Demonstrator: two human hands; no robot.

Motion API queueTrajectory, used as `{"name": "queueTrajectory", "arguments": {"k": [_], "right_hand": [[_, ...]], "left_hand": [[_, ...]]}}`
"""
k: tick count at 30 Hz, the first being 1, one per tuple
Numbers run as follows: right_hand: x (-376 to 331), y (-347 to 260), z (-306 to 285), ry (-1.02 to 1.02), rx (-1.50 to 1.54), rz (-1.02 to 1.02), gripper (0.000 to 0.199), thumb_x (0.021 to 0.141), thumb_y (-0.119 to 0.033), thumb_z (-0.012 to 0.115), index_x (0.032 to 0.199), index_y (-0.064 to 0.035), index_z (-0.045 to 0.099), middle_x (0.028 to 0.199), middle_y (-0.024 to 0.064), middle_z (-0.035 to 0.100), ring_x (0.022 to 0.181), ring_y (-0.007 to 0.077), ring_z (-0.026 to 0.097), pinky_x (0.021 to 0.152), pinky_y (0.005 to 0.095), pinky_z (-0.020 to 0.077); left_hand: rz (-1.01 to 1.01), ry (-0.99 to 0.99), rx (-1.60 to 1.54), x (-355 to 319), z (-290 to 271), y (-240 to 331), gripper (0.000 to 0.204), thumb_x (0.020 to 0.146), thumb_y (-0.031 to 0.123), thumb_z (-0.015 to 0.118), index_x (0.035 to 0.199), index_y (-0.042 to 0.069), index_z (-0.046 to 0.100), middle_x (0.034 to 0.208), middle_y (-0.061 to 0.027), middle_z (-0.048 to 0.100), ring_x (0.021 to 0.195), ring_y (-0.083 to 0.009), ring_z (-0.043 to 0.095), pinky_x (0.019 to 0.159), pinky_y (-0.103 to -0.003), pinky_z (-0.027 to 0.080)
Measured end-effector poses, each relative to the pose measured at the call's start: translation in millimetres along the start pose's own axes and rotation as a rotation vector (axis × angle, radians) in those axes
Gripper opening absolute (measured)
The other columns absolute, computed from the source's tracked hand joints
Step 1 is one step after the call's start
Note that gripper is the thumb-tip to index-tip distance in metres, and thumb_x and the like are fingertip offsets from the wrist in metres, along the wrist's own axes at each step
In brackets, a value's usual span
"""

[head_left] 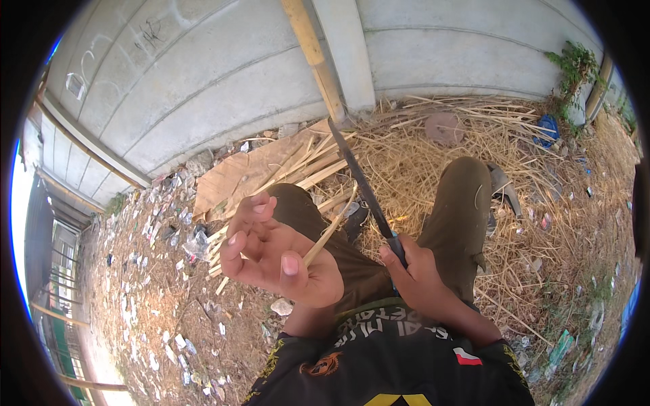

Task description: The person sits on the ground and uses a knife to sharpen a thin wooden stick. They hold the stick with one hand and scrape the blade along its length to create a pointed tip. The person then inspects the sharpened end of the stick.

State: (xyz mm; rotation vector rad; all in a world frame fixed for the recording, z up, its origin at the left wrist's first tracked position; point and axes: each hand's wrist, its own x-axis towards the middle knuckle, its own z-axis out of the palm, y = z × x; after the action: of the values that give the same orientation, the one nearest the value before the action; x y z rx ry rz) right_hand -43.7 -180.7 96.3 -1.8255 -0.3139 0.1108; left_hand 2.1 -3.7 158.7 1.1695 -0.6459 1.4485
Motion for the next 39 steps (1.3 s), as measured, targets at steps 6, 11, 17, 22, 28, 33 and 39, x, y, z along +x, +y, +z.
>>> {"name": "queueTrajectory", "arguments": {"k": [6, 11, 17, 22, 28, 33, 39], "right_hand": [[-6, 4, 10, 0.125, 0.53, -0.112, 0.029, 0.105, -0.025, 0.055, 0.089, -0.0017, 0.049, 0.067, 0.0007, 0.048, 0.056, 0.0077, 0.04, 0.051, 0.0312, 0.0353], [1, 2, -5, -0.152, 0.125, 0.12, 0.03, 0.105, -0.026, 0.054, 0.089, -0.0018, 0.05, 0.063, 0.0022, 0.046, 0.057, 0.0086, 0.041, 0.053, 0.0315, 0.0373], [-10, -2, 2, 0.268, 0.375, -0.16, 0.028, 0.106, -0.026, 0.052, 0.095, -0.0001, 0.051, 0.06, 0.0011, 0.048, 0.053, 0.0061, 0.046, 0.05, 0.0277, 0.038], [-14, 34, 22, -0.012, 0.266, 0.033, 0.03, 0.106, -0.029, 0.053, 0.098, 0.0, 0.051, 0.061, 0.002, 0.05, 0.054, 0.0057, 0.047, 0.05, 0.0274, 0.038], [-6, 21, 10, -0.009, 0.352, 0.146, 0.029, 0.106, -0.03, 0.053, 0.103, -0.0018, 0.051, 0.062, -0.0019, 0.049, 0.054, 0.0047, 0.046, 0.05, 0.0252, 0.0381], [-9, 10, 12, 0.286, 0.668, -0.13, 0.025, 0.106, -0.027, 0.052, 0.099, -0.0032, 0.048, 0.063, -0.0034, 0.047, 0.053, 0.0025, 0.044, 0.047, 0.0222, 0.0369], [-4, 12, 1, 0.137, 0.563, 0.068, 0.023, 0.107, -0.025, 0.051, 0.099, -0.0035, 0.049, 0.063, -0.0027, 0.046, 0.051, 0.0031, 0.042, 0.047, 0.0222, 0.0363]], "left_hand": [[-0.01, 0.0, -0.022, -2, 7, 0, 0.05, 0.094, 0.025, 0.058, 0.137, 0.006, 0.042, 0.118, -0.0194, 0.058, 0.116, -0.0312, 0.051, 0.101, -0.044, 0.041], [0.046, -0.061, 0.037, -3, 4, -4, 0.046, 0.098, 0.025, 0.055, 0.138, 0.006, 0.04, 0.117, -0.0198, 0.057, 0.107, -0.0263, 0.052, 0.095, -0.041, 0.042], [0.062, -0.042, -0.008, -11, 13, -4, 0.025, 0.101, 0.023, 0.054, 0.118, 0.006, 0.046, 0.076, -0.0054, 0.047, 0.071, -0.0172, 0.044, 0.065, -0.033, 0.042], [-0.01, -0.08, 0.003, -11, 21, 2, 0.031, 0.102, 0.035, 0.057, 0.105, 0.007, 0.043, 0.069, -0.0012, 0.038, 0.065, -0.0141, 0.036, 0.056, -0.028, 0.036], [0.054, -0.137, -0.043, -8, 6, -8, 0.041, 0.1, 0.045, 0.06, 0.101, 0.008, 0.044, 0.075, -0.0016, 0.04, 0.069, -0.0146, 0.036, 0.057, -0.028, 0.037], [0.082, -0.166, 0.043, -12, 2, -14, 0.037, 0.099, 0.039, 0.064, 0.1, 0.007, 0.048, 0.078, -0.0035, 0.044, 0.071, -0.0161, 0.042, 0.061, -0.03, 0.042], [-0.274, -0.354, 0.055, -33, -27, -17, 0.028, 0.1, 0.029, 0.062, 0.101, 0.002, 0.055, 0.101, -0.0137, 0.055, 0.085, -0.0227, 0.052, 0.071, -0.035, 0.046]]}}
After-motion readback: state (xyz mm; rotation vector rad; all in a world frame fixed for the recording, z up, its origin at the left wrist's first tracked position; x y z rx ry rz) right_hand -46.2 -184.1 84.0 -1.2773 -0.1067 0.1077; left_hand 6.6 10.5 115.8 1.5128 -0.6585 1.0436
